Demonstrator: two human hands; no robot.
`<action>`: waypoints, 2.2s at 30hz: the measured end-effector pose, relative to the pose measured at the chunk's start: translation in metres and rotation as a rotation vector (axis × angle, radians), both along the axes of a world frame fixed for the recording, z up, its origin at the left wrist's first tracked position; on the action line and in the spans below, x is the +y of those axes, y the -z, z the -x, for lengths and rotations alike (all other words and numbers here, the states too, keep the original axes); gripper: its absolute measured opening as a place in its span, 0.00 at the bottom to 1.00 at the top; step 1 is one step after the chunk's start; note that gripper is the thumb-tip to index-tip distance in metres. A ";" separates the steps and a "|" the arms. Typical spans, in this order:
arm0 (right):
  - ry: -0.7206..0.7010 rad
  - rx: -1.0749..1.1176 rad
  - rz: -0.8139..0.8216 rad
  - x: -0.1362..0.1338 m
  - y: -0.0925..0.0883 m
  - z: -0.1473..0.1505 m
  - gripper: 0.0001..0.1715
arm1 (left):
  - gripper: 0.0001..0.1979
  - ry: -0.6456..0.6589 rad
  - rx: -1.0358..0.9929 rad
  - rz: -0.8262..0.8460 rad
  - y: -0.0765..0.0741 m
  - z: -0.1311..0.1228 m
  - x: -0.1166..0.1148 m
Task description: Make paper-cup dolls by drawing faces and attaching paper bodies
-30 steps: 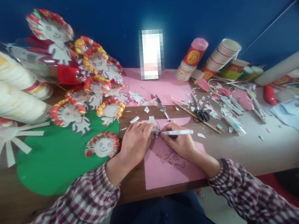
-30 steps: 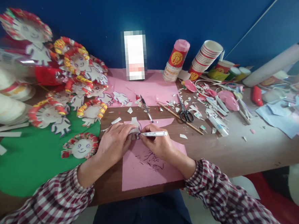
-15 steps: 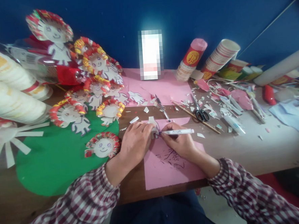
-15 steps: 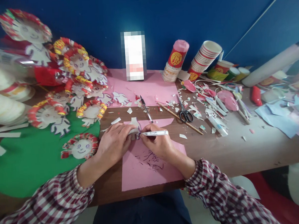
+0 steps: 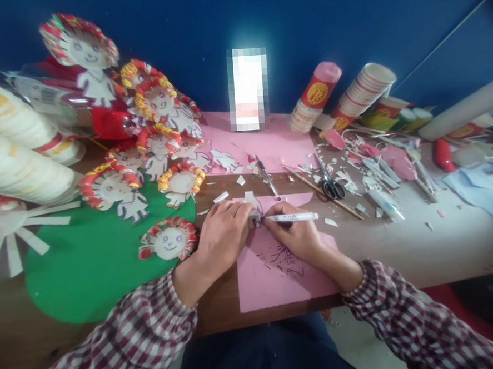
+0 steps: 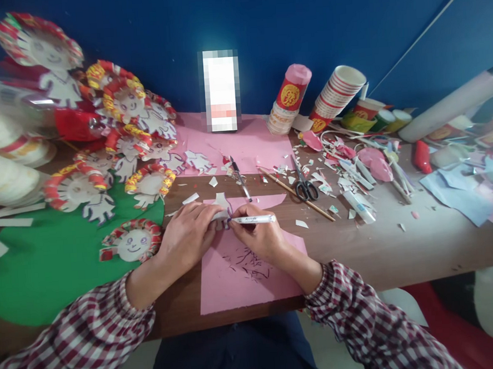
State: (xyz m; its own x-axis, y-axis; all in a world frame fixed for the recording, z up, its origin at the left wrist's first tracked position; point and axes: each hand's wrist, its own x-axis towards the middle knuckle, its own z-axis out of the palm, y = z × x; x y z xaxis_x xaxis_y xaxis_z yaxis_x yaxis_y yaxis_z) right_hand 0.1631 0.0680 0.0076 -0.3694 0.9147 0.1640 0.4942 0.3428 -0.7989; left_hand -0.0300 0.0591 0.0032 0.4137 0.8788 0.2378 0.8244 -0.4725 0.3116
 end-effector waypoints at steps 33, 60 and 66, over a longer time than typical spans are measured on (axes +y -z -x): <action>-0.011 -0.019 0.031 -0.001 -0.003 0.001 0.01 | 0.11 -0.006 0.008 0.015 0.001 0.000 0.000; -0.015 0.017 -0.006 -0.001 0.003 0.001 0.03 | 0.11 -0.004 0.015 -0.014 0.000 -0.001 0.000; -0.018 0.030 0.007 -0.002 0.002 0.001 0.03 | 0.11 -0.010 0.022 -0.003 -0.002 -0.001 -0.001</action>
